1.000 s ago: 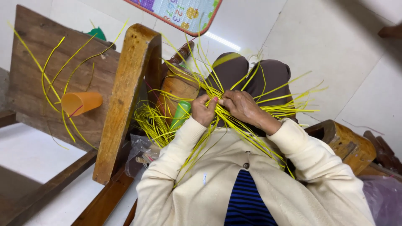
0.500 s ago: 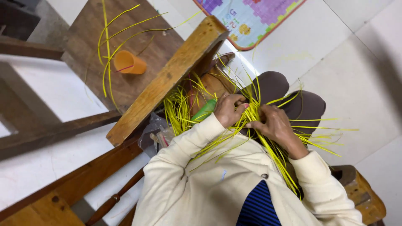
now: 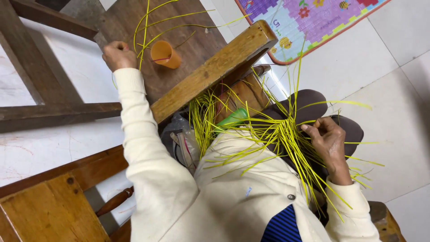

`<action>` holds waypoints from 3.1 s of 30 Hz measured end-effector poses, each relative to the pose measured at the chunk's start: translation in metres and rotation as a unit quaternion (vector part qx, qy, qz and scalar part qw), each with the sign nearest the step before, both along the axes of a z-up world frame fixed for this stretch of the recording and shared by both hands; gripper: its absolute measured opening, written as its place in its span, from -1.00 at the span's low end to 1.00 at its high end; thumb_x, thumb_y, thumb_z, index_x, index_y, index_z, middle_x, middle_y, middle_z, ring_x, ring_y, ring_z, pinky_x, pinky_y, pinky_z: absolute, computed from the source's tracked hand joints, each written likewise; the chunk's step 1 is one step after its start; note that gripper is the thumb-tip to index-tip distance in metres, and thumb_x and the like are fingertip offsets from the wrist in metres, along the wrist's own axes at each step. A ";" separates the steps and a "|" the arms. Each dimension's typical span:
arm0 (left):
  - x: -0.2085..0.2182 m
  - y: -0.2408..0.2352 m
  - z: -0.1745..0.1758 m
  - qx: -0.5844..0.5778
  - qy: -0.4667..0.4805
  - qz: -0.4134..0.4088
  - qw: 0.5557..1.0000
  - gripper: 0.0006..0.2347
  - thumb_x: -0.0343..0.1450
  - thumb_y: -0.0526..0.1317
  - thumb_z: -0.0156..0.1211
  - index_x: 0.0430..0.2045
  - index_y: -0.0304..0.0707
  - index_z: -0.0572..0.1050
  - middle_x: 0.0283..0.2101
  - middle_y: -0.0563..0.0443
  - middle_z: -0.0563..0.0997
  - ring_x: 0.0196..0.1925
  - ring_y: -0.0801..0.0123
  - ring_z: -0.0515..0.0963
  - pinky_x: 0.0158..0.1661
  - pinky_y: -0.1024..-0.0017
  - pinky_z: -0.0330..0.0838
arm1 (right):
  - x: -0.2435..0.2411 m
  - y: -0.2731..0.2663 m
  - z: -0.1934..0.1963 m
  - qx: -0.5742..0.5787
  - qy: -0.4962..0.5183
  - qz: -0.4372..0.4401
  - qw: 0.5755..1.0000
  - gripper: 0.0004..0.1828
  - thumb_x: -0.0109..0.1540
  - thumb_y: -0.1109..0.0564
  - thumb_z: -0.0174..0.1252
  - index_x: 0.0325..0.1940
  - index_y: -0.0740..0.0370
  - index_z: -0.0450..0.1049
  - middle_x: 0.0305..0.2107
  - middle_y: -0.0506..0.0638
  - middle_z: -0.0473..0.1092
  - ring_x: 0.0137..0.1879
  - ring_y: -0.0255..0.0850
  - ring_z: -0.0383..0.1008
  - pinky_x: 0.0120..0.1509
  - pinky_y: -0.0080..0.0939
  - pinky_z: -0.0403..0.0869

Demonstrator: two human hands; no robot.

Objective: Weaving yellow flexible strands together by hand to create a woven structure

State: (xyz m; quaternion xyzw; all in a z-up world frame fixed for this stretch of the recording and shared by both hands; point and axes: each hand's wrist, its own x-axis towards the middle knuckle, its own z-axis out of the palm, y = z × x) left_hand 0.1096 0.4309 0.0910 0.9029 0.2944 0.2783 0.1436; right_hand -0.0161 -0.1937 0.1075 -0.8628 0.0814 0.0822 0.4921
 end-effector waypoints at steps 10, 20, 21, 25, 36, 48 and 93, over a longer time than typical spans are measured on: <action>-0.023 0.029 -0.067 -0.138 0.221 0.197 0.945 -0.87 0.15 -0.28 0.33 -0.50 -0.06 0.57 -0.31 -0.02 0.60 -0.10 0.07 0.60 -0.04 0.24 0.51 | 0.004 -0.013 -0.028 0.041 -0.060 0.000 0.997 -0.79 0.15 0.25 0.34 -0.44 0.30 0.40 -0.67 0.07 0.28 -0.53 -0.28 0.19 -0.47 -0.32 0.17; -0.028 0.021 -0.065 -0.111 0.214 0.215 0.947 -0.93 0.20 -0.33 0.30 -0.53 -0.18 0.57 -0.34 -0.08 0.61 -0.15 0.05 0.63 -0.05 0.24 0.52 | 0.003 -0.015 -0.038 0.047 -0.077 0.006 0.996 -0.81 0.15 0.28 0.31 -0.44 0.32 0.40 -0.67 0.11 0.27 -0.51 -0.27 0.19 -0.46 -0.29 0.18; -0.027 0.024 -0.066 -0.114 0.199 0.209 0.950 -0.96 0.21 -0.32 0.29 -0.55 -0.17 0.59 -0.38 -0.08 0.63 -0.17 0.05 0.64 -0.07 0.25 0.53 | 0.002 -0.015 -0.039 0.048 -0.077 0.006 0.996 -0.81 0.16 0.28 0.31 -0.45 0.33 0.40 -0.67 0.10 0.27 -0.50 -0.27 0.19 -0.46 -0.29 0.18; -0.010 0.033 -0.070 -0.123 0.114 0.202 0.965 -0.97 0.23 -0.33 0.28 -0.56 -0.15 0.61 -0.46 -0.11 0.63 -0.26 0.02 0.66 -0.17 0.23 0.57 | 0.003 -0.015 -0.031 0.050 -0.080 0.001 0.996 -0.80 0.16 0.28 0.31 -0.45 0.32 0.40 -0.67 0.10 0.28 -0.50 -0.27 0.18 -0.45 -0.30 0.18; 0.004 -0.151 0.094 -0.159 -0.272 -0.253 0.915 -0.94 0.49 -0.38 -0.10 -0.37 -0.29 0.34 -0.61 0.06 0.37 -0.70 0.48 0.38 -0.64 0.54 0.24 | 0.005 -0.010 -0.004 -0.023 -0.195 -0.035 0.980 -0.78 0.19 0.27 0.31 -0.34 0.26 0.35 -0.50 -0.03 0.33 -0.40 -0.29 0.24 -0.26 -0.27 0.28; -0.110 -0.470 0.035 -0.087 -0.106 -0.602 0.786 -0.92 0.30 -0.33 -0.02 -0.60 -0.21 0.42 -0.73 0.06 0.33 -0.67 0.20 0.44 -0.55 0.35 0.36 | -0.001 0.005 0.009 -0.190 -0.630 0.071 0.750 -0.80 0.16 0.21 0.20 -0.16 0.33 0.57 -0.22 0.19 0.49 -0.16 0.06 0.36 -0.12 0.01 0.41; -0.077 -0.407 0.092 -0.709 -0.086 -0.430 0.552 -0.86 0.45 -0.30 -0.11 -0.36 -0.38 0.44 -0.79 0.22 0.20 -0.74 0.69 0.14 -0.64 0.71 0.02 | 0.028 -0.092 0.001 0.270 -0.108 -0.175 0.941 -0.91 0.31 0.24 -0.10 -0.14 0.18 0.31 -0.60 0.05 0.38 -0.66 -0.39 0.26 -0.59 -0.47 0.23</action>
